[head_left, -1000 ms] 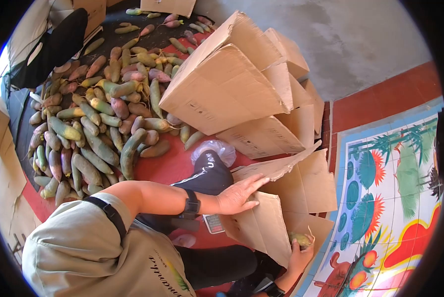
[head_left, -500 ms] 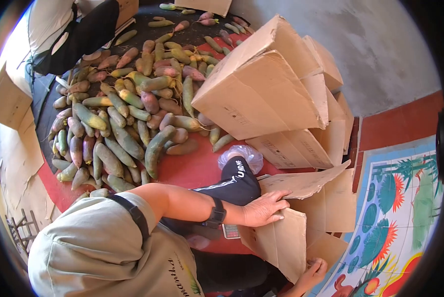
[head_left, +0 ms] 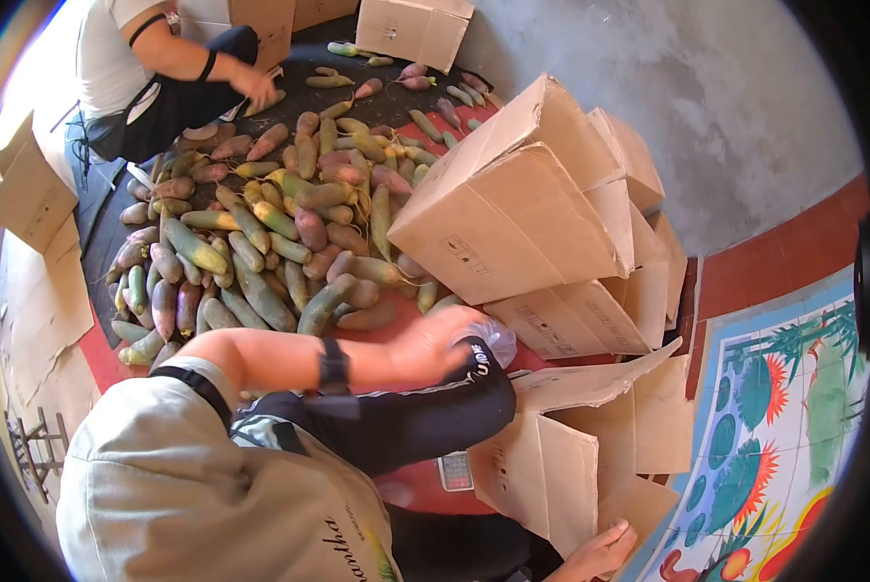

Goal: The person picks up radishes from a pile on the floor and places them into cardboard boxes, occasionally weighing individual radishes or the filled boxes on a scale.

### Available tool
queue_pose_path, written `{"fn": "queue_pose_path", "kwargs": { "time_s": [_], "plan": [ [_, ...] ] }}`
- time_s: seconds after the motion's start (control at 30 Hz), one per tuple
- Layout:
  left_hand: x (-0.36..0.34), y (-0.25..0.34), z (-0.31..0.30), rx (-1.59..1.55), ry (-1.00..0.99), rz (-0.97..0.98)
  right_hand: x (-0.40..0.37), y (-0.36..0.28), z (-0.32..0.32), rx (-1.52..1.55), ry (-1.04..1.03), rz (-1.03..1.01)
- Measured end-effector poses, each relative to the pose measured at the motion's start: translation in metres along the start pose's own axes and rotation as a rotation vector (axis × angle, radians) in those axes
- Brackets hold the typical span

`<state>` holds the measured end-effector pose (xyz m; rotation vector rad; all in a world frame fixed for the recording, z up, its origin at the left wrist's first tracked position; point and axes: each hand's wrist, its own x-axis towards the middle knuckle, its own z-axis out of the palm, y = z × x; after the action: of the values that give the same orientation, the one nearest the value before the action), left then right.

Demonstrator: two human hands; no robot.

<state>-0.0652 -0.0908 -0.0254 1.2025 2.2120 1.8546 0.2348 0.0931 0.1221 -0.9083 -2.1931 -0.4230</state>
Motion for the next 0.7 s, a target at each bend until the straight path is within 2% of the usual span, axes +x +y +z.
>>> {"fn": "queue_pose_path", "kwargs": {
  "time_s": [0.1, 0.2, 0.23, 0.27, 0.33, 0.4, 0.43, 0.53, 0.7],
  "plan": [
    [-0.032, -0.052, -0.064, 0.302, -0.115, -0.163, -0.004, 0.000, 0.000, -0.002, 0.027, -0.008],
    [-0.100, -0.119, -0.122, 0.559, -0.182, -0.366, -0.006, -0.005, -0.002, 0.001, 0.086, -0.084],
    [-0.125, -0.145, -0.140, 0.670, -0.261, -0.500, -0.006, -0.007, -0.003, 0.006, 0.135, -0.151],
    [-0.142, -0.147, -0.157, 0.725, -0.341, -0.705, -0.005, -0.011, -0.005, 0.005, 0.134, -0.152],
    [-0.190, -0.178, -0.187, 0.736, -0.327, -0.900, -0.006, -0.018, -0.012, -0.044, 0.166, -0.173],
    [-0.222, -0.178, -0.208, 0.767, -0.307, -0.991, -0.005, -0.024, -0.015, -0.030, 0.193, -0.199],
    [-0.233, -0.178, -0.212, 0.790, -0.268, -1.130, -0.005, -0.026, -0.016, -0.018, 0.219, -0.223],
    [-0.251, -0.172, -0.222, 0.867, -0.299, -1.233, -0.008, -0.030, -0.018, 0.007, 0.219, -0.240],
    [-0.260, -0.166, -0.221, 1.063, -0.252, -1.114, -0.015, -0.041, -0.021, 0.018, 0.191, -0.238]
  ]
}}
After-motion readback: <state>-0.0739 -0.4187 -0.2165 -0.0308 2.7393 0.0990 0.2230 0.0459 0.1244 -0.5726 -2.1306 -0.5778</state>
